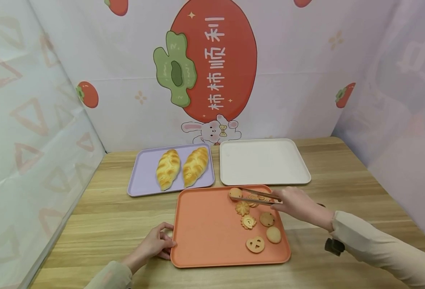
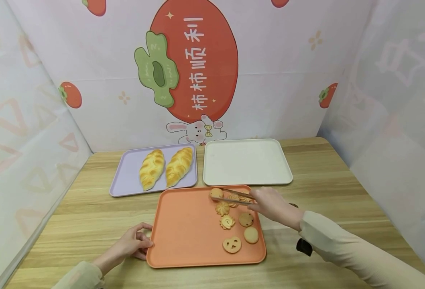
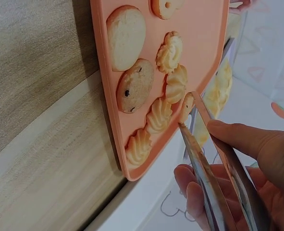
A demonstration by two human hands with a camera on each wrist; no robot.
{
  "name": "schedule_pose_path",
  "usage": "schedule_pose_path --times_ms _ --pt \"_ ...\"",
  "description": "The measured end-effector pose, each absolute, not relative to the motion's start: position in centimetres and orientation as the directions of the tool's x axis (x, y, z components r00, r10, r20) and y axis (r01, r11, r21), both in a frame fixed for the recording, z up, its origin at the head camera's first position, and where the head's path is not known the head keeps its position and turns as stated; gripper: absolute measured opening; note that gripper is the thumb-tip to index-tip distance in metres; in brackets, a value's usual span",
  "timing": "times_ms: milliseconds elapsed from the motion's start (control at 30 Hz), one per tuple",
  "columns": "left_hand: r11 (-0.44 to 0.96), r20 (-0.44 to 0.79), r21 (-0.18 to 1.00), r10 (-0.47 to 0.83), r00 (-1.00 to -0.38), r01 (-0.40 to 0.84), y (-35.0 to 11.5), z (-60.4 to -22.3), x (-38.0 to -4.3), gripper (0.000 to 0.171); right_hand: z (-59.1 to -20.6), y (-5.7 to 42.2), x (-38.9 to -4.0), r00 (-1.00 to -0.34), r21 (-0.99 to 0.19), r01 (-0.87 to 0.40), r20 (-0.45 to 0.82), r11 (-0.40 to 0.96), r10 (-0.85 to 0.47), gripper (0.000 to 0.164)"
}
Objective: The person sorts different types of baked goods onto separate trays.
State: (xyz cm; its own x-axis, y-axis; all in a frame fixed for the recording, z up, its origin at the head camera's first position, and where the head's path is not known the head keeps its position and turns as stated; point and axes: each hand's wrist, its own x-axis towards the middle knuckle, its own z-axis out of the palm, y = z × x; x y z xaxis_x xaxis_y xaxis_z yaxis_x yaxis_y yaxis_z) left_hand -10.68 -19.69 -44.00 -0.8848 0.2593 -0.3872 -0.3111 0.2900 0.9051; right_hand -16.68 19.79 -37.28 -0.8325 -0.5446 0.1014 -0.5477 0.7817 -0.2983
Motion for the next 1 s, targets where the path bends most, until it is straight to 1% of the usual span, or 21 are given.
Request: schedule_pose_path --times_ms 500,733,1000 --pt "0.291 -0.385 0.906 0.262 -0.885 -0.308 -19.7 -44.0 -10.6 0.046 -37.0 20.3 -17.0 -0.834 -0.325 -0.547 0.13 0.772 -0.536 0.021" --pt "0.278 -0.384 0.909 0.268 -0.884 -0.31 -19.7 -44.1 -10.7 0.046 -37.0 20.4 -17.8 -0.83 -0.289 -0.558 0.184 0.778 -0.527 0.021" --pt "0.281 -0.381 0.91 0.268 -0.885 -0.306 -19.7 -44.1 -10.7 0.046 -37.0 20.3 -19.3 -0.84 -0.314 -0.543 0.196 0.779 -0.506 0.021"
